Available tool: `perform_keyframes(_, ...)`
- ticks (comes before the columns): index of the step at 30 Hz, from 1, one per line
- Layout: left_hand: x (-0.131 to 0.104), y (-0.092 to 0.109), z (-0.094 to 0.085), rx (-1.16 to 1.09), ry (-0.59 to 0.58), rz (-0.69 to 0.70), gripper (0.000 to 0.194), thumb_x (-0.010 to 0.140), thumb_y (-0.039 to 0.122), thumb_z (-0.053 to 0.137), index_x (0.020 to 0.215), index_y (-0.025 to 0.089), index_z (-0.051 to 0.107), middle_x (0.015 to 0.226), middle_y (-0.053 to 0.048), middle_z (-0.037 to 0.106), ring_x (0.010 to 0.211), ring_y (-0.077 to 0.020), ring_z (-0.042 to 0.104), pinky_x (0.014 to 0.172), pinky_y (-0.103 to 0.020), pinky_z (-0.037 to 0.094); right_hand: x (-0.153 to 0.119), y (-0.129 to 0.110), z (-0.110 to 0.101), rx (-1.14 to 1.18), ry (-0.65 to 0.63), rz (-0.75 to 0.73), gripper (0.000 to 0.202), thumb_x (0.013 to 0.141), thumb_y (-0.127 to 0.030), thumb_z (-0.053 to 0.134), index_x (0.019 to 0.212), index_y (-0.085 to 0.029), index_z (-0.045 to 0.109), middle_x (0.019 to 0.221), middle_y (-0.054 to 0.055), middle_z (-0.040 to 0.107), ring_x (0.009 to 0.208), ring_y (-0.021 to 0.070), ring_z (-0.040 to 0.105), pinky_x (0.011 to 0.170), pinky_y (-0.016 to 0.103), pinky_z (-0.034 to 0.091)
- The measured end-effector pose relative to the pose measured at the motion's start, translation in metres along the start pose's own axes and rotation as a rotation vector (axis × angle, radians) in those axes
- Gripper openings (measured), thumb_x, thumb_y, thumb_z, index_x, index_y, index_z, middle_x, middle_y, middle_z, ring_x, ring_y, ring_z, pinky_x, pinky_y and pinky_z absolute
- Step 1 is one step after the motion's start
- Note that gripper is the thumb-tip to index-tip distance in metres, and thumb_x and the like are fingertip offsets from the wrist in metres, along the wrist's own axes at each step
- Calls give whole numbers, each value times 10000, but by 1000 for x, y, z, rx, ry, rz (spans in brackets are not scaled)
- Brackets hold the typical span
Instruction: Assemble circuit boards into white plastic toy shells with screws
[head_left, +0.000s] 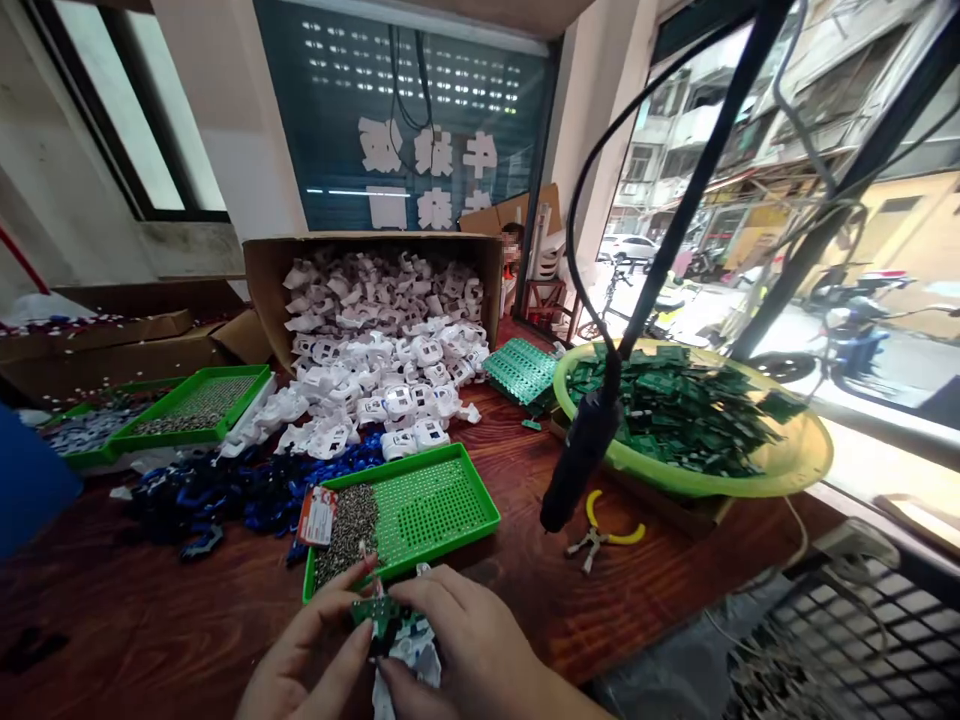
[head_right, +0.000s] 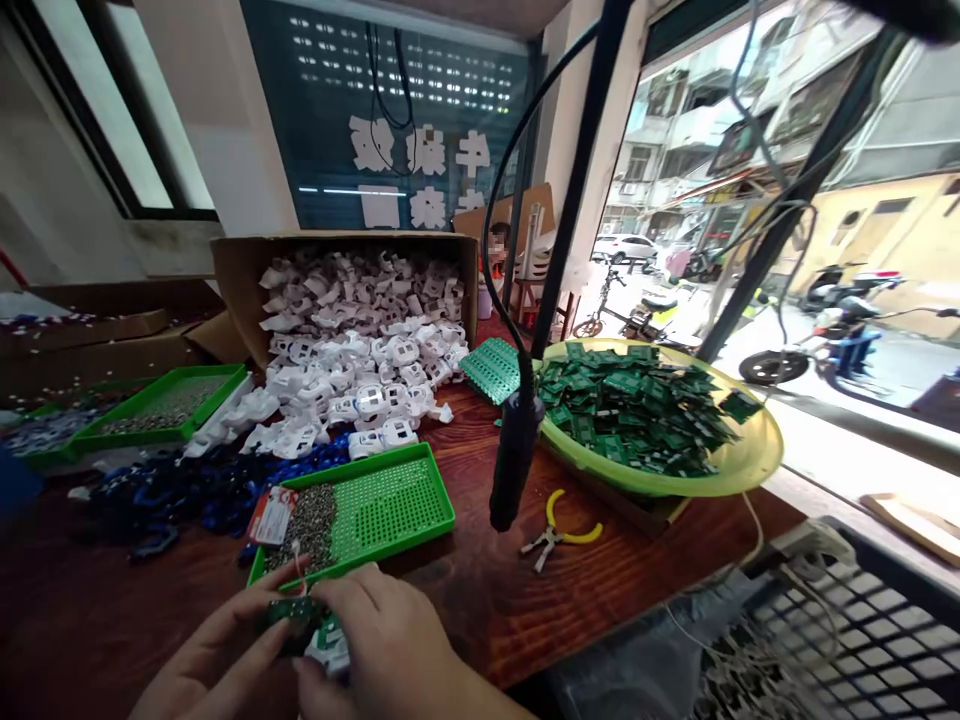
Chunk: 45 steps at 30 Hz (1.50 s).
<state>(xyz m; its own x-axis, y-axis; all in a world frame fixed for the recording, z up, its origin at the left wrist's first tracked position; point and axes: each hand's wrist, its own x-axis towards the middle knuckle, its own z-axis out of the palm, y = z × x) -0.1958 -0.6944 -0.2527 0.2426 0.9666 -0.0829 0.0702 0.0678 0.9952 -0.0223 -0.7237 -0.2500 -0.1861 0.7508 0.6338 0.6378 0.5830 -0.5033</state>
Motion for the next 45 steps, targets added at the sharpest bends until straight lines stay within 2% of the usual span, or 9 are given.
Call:
perform_keyframes(5,-10,3,-7,6,-90,104,86,720,338,663,762,263,665,1272,-35,548,1182,-295,486,966,-396,423,-3,-10,-8,323,-92,119,367,650,-266,650,1003,-181,596,878,55,648,775,152,613,705,230,495)
perform_keyframes(10,-12,16,-16,65,-203,253,204,748,425,601,842,276,705,1197,-62,607,1105,-297,541,950,-385,415,-9,-11,-17,546,-180,272,375,674,-200,672,1039,-210,588,950,27,624,859,138,602,781,236,480)
perform_keyframes(14,-10,19,-22,219,-91,120,256,843,384,474,816,250,692,1125,-54,645,1101,-258,533,971,-362,374,-11,10,-20,405,-72,285,344,732,-188,637,1065,-205,553,969,39,608,882,140,597,793,251,485)
perform_keyframes(18,-20,3,-22,400,-51,-22,206,822,360,506,814,216,653,872,-44,661,881,-217,590,811,-310,452,-11,31,-18,140,11,233,352,785,-219,597,1125,-212,504,1017,63,591,929,166,577,816,298,480)
perform_keyframes(21,-32,-12,-20,438,-100,-88,198,809,345,519,865,211,654,859,-38,645,815,-199,597,754,-294,472,-11,34,-16,75,-109,209,352,790,-229,586,1131,-208,505,1021,68,593,949,179,564,820,319,475)
perform_keyframes(24,-41,-19,-16,454,-133,-110,250,818,327,504,1002,218,633,1019,-61,624,928,-199,587,834,-301,461,-14,27,-14,105,-260,215,340,768,-224,600,1100,-216,525,1025,59,580,947,175,562,806,303,484)
perform_keyframes(28,-43,-19,-11,510,-167,-82,240,829,341,484,974,233,642,1055,-58,591,1012,-209,547,911,-319,418,-20,20,-13,102,-438,257,331,735,-200,611,1057,-209,537,1097,80,507,1008,183,532,837,302,480)
perform_keyframes(37,-41,-20,-2,638,-190,-51,304,846,367,435,1054,229,609,1148,-77,519,1096,-251,452,959,-404,365,-25,14,-18,20,-645,292,332,719,-231,602,1045,-230,536,1234,68,435,1144,216,454,920,364,429)
perform_keyframes(45,-39,-21,11,703,-204,-34,394,768,412,550,1114,226,539,1144,-79,479,1080,-272,414,926,-433,369,-11,2,-19,-56,-781,325,286,742,-265,595,1024,-249,551,1188,27,477,1050,212,510,856,363,459)
